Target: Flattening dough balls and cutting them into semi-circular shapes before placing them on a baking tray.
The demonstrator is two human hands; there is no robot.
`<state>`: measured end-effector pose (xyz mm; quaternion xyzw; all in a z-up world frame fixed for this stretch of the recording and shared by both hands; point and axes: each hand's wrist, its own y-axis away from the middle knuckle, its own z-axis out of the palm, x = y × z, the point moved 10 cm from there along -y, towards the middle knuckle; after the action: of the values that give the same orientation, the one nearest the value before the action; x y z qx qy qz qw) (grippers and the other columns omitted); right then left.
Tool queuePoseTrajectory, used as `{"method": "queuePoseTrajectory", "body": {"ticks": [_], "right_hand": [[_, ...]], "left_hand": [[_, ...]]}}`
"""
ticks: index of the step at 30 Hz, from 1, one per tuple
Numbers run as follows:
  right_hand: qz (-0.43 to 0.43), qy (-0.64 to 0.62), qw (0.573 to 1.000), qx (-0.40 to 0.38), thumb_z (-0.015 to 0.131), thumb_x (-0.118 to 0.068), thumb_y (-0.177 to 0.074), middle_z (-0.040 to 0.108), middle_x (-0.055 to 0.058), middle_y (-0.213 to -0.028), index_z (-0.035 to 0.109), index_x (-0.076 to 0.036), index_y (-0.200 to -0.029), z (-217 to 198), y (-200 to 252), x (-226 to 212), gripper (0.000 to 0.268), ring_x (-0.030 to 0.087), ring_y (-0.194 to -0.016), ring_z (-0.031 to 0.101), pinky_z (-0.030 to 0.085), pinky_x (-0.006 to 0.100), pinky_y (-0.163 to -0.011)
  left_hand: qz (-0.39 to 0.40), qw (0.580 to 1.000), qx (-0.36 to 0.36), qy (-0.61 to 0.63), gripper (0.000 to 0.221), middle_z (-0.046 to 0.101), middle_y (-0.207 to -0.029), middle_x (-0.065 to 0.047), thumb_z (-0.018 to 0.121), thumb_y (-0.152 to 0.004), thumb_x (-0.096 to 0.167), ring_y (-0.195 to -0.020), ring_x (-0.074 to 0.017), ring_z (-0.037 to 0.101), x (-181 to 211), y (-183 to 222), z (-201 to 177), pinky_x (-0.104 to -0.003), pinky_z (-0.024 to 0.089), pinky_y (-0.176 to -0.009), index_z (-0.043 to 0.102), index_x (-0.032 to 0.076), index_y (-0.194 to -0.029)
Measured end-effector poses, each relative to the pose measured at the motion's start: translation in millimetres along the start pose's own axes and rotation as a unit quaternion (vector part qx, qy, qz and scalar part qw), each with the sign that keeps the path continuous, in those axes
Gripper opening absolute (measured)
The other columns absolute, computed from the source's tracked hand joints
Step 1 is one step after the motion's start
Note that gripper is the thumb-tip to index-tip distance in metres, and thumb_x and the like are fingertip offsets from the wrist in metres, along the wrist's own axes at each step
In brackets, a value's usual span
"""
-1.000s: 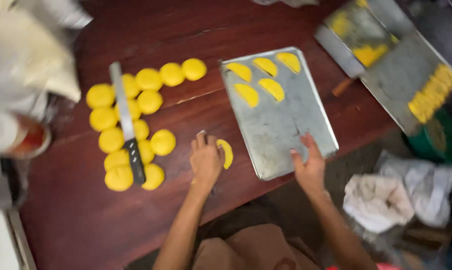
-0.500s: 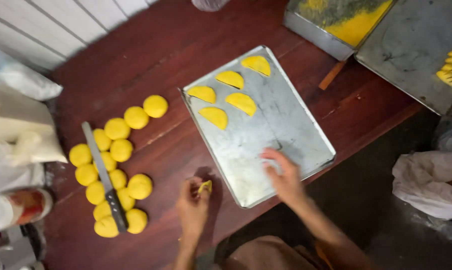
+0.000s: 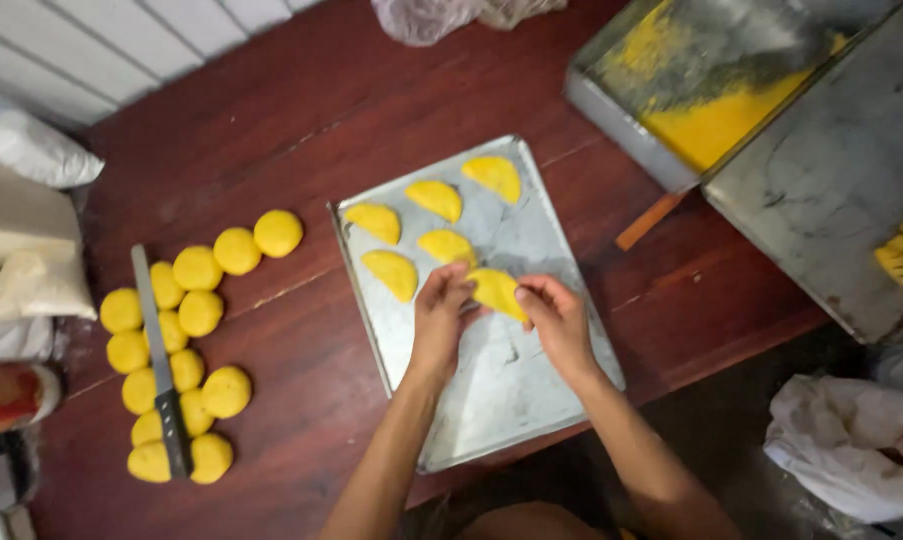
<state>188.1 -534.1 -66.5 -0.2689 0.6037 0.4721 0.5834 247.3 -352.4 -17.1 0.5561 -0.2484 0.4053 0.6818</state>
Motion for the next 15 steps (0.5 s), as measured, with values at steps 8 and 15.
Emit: {"method": "queuePoseTrajectory", "body": {"ticks": [8,15], "right_hand": [[-0.057,0.210,0.974,0.070,0.081,-0.024,-0.082,0.071,0.008,-0.080,0.079,-0.015,-0.102,-20.8,-95.7,-5.6,0.022,0.022,-0.069,0.068,0.054,0.035,-0.059],[-0.050,0.262,0.959,0.098,0.080,-0.028,-0.081,0.071,0.006,-0.078,0.080,-0.019,-0.098,-17.7,-100.2,-13.1,0.019,0.024,-0.070,0.068,0.052,0.036,-0.061]], "left_hand": [[0.107,0.966,-0.051,-0.229,0.036,0.067,-0.099,-0.014,0.063,-0.088,0.000,-0.074,-0.0203,0.068,-4.9,-115.4,51.4,-0.029,0.064,-0.063,0.063,0.006,-0.124],[0.175,0.854,0.014,-0.490,0.031,0.077,-0.100,-0.004,0.068,-0.087,0.013,-0.100,-0.0269,0.075,26.7,-112.3,67.6,-0.040,0.059,-0.090,0.067,0.021,-0.116]]}}
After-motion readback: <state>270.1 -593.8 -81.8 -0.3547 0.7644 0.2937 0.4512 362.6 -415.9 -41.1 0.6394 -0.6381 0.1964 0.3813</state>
